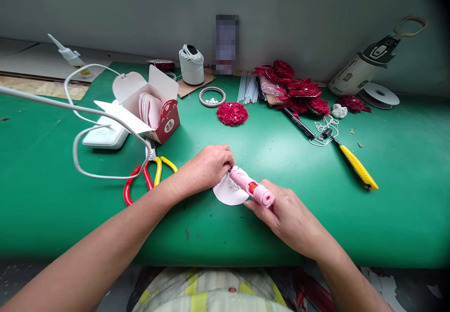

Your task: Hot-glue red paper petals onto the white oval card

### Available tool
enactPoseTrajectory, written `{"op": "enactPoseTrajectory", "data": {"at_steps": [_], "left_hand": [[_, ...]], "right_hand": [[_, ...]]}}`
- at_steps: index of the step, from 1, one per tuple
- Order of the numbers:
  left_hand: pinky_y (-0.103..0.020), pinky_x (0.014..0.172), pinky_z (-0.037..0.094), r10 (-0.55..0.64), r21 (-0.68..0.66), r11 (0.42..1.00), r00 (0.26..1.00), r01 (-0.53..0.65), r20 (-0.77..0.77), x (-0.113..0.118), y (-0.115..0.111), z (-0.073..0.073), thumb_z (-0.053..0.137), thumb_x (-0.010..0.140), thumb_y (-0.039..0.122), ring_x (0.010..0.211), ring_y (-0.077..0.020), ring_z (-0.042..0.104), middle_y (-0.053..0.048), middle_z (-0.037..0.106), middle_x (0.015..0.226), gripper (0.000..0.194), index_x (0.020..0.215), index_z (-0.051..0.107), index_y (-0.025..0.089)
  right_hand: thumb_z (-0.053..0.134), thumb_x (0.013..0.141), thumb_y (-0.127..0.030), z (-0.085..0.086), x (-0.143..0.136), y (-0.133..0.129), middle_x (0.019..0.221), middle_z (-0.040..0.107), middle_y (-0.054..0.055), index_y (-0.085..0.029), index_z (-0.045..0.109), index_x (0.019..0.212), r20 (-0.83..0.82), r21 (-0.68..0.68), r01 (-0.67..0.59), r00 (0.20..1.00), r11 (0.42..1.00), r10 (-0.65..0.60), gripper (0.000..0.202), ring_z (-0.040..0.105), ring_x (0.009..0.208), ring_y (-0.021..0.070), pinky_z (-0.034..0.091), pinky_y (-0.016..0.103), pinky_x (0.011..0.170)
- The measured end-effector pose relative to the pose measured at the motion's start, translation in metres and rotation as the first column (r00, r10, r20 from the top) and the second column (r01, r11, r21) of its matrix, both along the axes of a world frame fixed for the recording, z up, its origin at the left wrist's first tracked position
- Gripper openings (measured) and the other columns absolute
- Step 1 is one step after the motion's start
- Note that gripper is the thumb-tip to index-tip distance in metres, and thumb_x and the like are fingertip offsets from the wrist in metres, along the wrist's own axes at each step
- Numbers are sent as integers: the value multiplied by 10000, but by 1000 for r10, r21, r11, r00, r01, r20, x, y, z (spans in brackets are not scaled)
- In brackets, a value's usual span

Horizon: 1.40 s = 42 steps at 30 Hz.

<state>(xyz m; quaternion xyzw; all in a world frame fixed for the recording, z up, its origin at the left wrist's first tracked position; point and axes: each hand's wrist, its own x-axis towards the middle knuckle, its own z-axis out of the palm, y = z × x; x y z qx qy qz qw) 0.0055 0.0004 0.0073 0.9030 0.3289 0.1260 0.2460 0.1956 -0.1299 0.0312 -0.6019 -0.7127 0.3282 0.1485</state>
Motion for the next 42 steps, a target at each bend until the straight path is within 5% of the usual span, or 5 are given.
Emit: {"op": "enactPoseTrajectory", "data": {"at_steps": [14,23,31,42], "left_hand": [[-237,739,489,2,-28,1000,1000,-2,13,0,1,6,534,780,34,756,-142,646,-32,695,836,232,758,724,166],[-250,754,492,9,-39,999,1000,-9,-6,1,1,6,527,787,32,777,-156,650,-52,691,846,230,776,726,149],[-241,750,488,0,-32,999,1000,0,0,1,0,7,531,788,25,779,-149,645,-41,687,848,228,772,717,156],[-243,751,471,0,-32,1000,1000,-1,-24,2,0,9,538,795,14,768,-142,638,-50,691,864,222,778,724,135]], "right_hand": [[459,992,-400,4,-13,-8,763,554,3,-214,459,799,238,174,-206,958,963,162,268,498,645,163,273,303,566],[428,1002,-411,1,-3,-15,716,508,-9,-226,395,758,220,203,-38,975,978,-8,308,456,564,147,252,291,532],[401,1006,-444,-7,-18,-13,749,536,11,-213,441,779,260,256,-77,965,964,8,326,468,585,156,227,300,537],[505,973,-346,2,-13,-26,766,529,-7,-203,462,790,138,150,-241,966,959,221,237,456,649,144,248,291,563]]}}
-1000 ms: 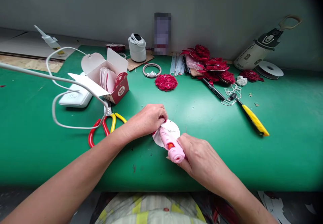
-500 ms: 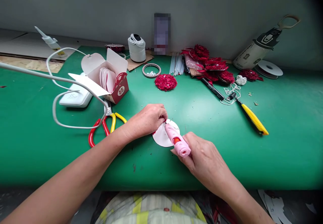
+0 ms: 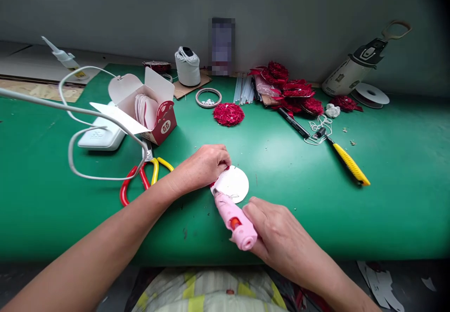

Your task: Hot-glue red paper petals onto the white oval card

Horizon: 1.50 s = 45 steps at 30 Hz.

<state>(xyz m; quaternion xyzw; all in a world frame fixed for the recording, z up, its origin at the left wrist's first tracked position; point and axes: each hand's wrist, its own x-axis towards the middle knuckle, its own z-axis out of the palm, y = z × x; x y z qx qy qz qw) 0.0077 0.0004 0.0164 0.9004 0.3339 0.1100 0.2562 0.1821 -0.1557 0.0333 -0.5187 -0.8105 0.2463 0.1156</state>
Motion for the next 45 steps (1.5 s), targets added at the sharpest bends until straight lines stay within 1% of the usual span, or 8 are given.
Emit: {"op": "enactPoseTrajectory", "data": {"at_steps": [7,15,18,20,24,30,38,45], "left_hand": [[-253,749,468,-9,5,1000,1000,9,-5,0,0,-2,539,801,20,773,-150,637,-58,689,876,211,788,719,131],[-249,754,467,-59,-6,998,998,59,19,-2,-1,-3,544,837,58,789,-151,632,-58,672,898,186,797,705,144],[-248,766,461,-86,-1,996,995,87,48,-3,-2,-4,539,851,64,808,-150,621,-56,663,906,173,828,689,148],[-245,753,456,-88,11,996,994,88,60,-4,-2,-5,536,852,62,794,-147,607,-52,655,889,161,834,671,148],[-244,731,451,-71,22,997,995,69,64,-3,-3,-4,537,844,57,775,-145,595,-45,655,884,155,888,654,149],[-282,817,472,-83,7,997,996,82,31,-3,-6,1,500,886,113,905,-179,621,-75,653,993,262,1089,664,147],[-381,895,471,-22,7,1000,990,24,-143,-7,-15,15,500,878,239,1029,-249,572,-86,600,1079,379,1236,615,195],[-400,833,481,12,-15,1000,978,-16,-208,-5,-24,15,549,766,165,1047,-275,521,-79,529,1124,622,1374,464,265]], "right_hand": [[580,933,-367,2,32,-20,743,536,-1,-205,480,767,-301,-141,82,946,987,-121,253,468,643,138,350,273,588],[549,866,-613,-27,85,-21,792,662,90,-195,675,985,-839,-448,140,275,883,-469,453,552,543,159,400,252,414],[566,844,-632,-26,95,-9,765,654,75,-195,674,948,-854,-450,236,169,861,-493,462,540,529,142,439,249,429],[575,859,-597,-25,99,-3,786,658,77,-189,671,955,-816,-467,305,213,830,-538,430,548,540,140,449,247,443],[610,882,-500,-20,93,2,697,601,42,-176,672,924,-621,-511,289,527,810,-580,333,483,506,119,365,222,408],[536,933,-443,1,64,20,719,591,28,-211,661,1016,-486,-334,119,829,935,-278,277,494,607,154,396,254,522],[495,965,-435,-1,43,27,651,398,-52,-224,335,699,-239,-254,182,940,950,-244,376,333,548,110,267,261,518],[479,971,-433,9,38,26,719,553,-11,-226,538,788,-222,-243,176,947,954,-231,282,459,593,139,353,264,560]]}}
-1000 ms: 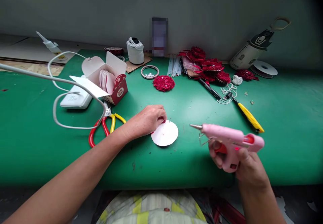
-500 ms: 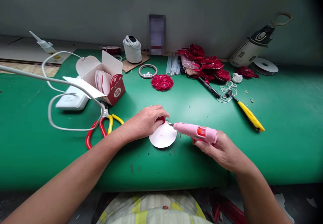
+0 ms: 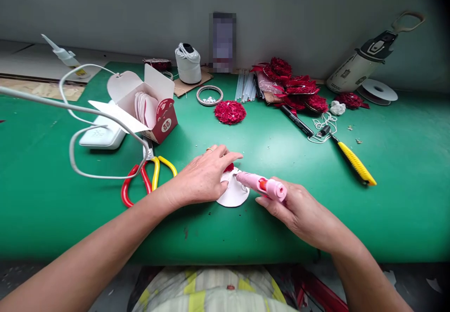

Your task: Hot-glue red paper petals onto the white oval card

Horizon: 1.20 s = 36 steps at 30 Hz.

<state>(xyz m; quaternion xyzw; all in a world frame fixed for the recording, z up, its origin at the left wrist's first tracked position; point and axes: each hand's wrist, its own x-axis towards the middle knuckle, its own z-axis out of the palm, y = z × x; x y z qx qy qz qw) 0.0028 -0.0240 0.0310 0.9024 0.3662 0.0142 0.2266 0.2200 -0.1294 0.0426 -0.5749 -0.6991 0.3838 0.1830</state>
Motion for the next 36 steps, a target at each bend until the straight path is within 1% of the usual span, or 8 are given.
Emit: {"op": "enactPoseTrajectory", "data": {"at_steps": [3,7,12,16,21,26,32,36], "left_hand": [[-408,867,474,26,-34,999,999,-25,30,-1,0,-3,555,776,176,1068,-274,508,-77,514,1130,656,1406,411,285],[-416,908,460,30,-61,998,997,-25,77,-3,1,-6,561,784,177,1076,-269,506,-75,512,1140,672,1422,393,305],[-438,926,450,48,-91,995,993,-38,109,-4,2,-7,560,783,173,1087,-280,503,-87,512,1177,705,1450,371,304],[-447,917,448,41,-92,995,994,-31,106,-5,1,-7,543,793,177,1110,-289,487,-90,505,1202,714,1467,344,308],[-427,903,452,31,-85,996,994,-22,104,-5,3,-7,543,789,181,1102,-282,489,-87,505,1202,720,1468,341,309],[-423,914,446,25,-76,997,994,-17,111,-5,3,-9,547,782,171,1102,-278,496,-87,510,1197,734,1471,336,314],[-420,920,448,39,-89,996,991,-27,131,-5,3,-9,557,784,180,1109,-278,503,-87,517,1196,722,1464,349,308],[-435,936,446,41,-103,994,991,-29,124,-6,3,-8,565,777,166,1117,-284,505,-89,523,1185,731,1464,349,292]], "right_hand": [[503,955,-431,9,0,4,762,636,23,-237,676,935,-80,-11,-6,997,1000,5,260,550,680,181,427,276,636],[495,952,-453,23,4,17,853,683,16,-247,698,1102,-120,-101,-65,991,993,52,326,544,667,154,428,243,592],[503,944,-496,35,14,34,581,549,-35,-218,691,850,-32,-207,-99,995,973,94,349,416,486,98,333,214,431],[520,936,-497,35,17,33,504,485,-47,-208,607,692,-5,-207,-86,996,975,87,388,434,449,92,317,215,403],[526,928,-513,32,18,29,543,532,-37,-203,592,685,17,-227,-105,994,968,112,399,421,431,84,290,217,380],[488,941,-528,37,14,35,477,464,-39,-204,592,673,63,-205,-77,994,976,92,433,408,430,95,299,215,381],[469,968,-452,47,22,21,706,577,-18,-267,695,1019,80,-244,-184,975,952,208,296,419,524,97,341,192,422],[532,940,-422,46,44,11,643,549,-15,-234,704,862,16,-202,-99,994,974,104,266,441,505,101,350,199,415]]}}
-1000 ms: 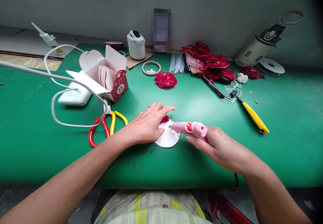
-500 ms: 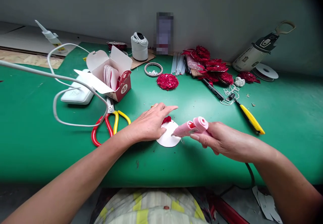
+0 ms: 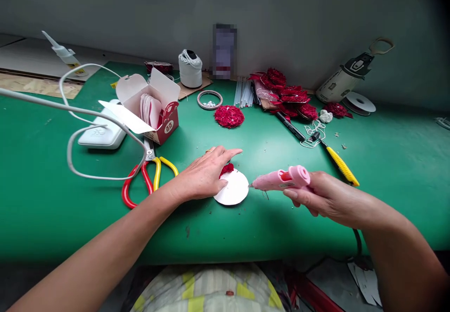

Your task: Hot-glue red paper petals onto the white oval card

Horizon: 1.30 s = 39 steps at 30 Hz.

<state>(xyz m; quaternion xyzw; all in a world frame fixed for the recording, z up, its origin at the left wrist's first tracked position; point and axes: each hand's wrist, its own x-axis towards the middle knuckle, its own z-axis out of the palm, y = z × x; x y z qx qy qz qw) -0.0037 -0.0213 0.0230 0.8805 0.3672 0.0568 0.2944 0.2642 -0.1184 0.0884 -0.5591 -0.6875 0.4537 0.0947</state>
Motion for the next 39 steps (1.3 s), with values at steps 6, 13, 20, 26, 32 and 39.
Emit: {"op": "enactPoseTrajectory", "data": {"at_steps": [6,13,20,26,32,39], "left_hand": [[-468,1025,403,37,-27,999,999,-37,3,-3,-4,-1,568,801,183,1170,-279,488,-81,527,1199,719,1471,322,275],[-489,1098,337,19,1,1000,1000,-19,6,-4,-2,-2,571,828,193,1164,-249,506,-43,550,1216,718,1468,278,333],[-426,1021,411,21,-18,1000,999,-22,-43,-2,1,1,576,842,199,1148,-244,510,-49,545,1248,676,1447,301,323],[-386,1002,425,26,-26,999,998,-27,-51,-3,1,2,577,851,202,1148,-234,504,-62,535,1259,464,1290,440,270],[-396,1024,401,45,6,999,999,-45,0,-3,-1,-3,569,846,216,1150,-243,501,-53,557,1230,404,1238,484,265],[-426,1050,370,26,1,1000,999,-26,40,-2,-1,-2,534,882,236,1117,-234,508,-63,557,1202,287,1169,521,245]], "right_hand": [[539,926,-508,-8,17,16,576,525,-10,-187,664,829,-182,-23,108,977,994,-110,358,439,474,96,348,207,408],[632,818,-610,-50,17,67,655,608,38,-149,594,778,-418,74,562,768,824,-486,464,546,507,113,402,201,394],[587,910,-450,-66,17,46,620,572,4,-190,637,765,-381,170,396,871,902,-311,301,486,498,110,376,223,434],[552,943,-388,-53,8,36,566,505,-30,-264,698,1150,-316,188,217,937,958,-150,282,417,475,119,342,224,441],[529,956,-421,-50,10,36,595,532,-12,-297,608,1337,-274,152,242,942,958,-194,408,515,560,149,419,223,503],[494,976,-428,-38,9,34,844,690,7,-297,571,1375,-238,-11,133,962,991,-132,427,562,636,145,468,230,579]]}}
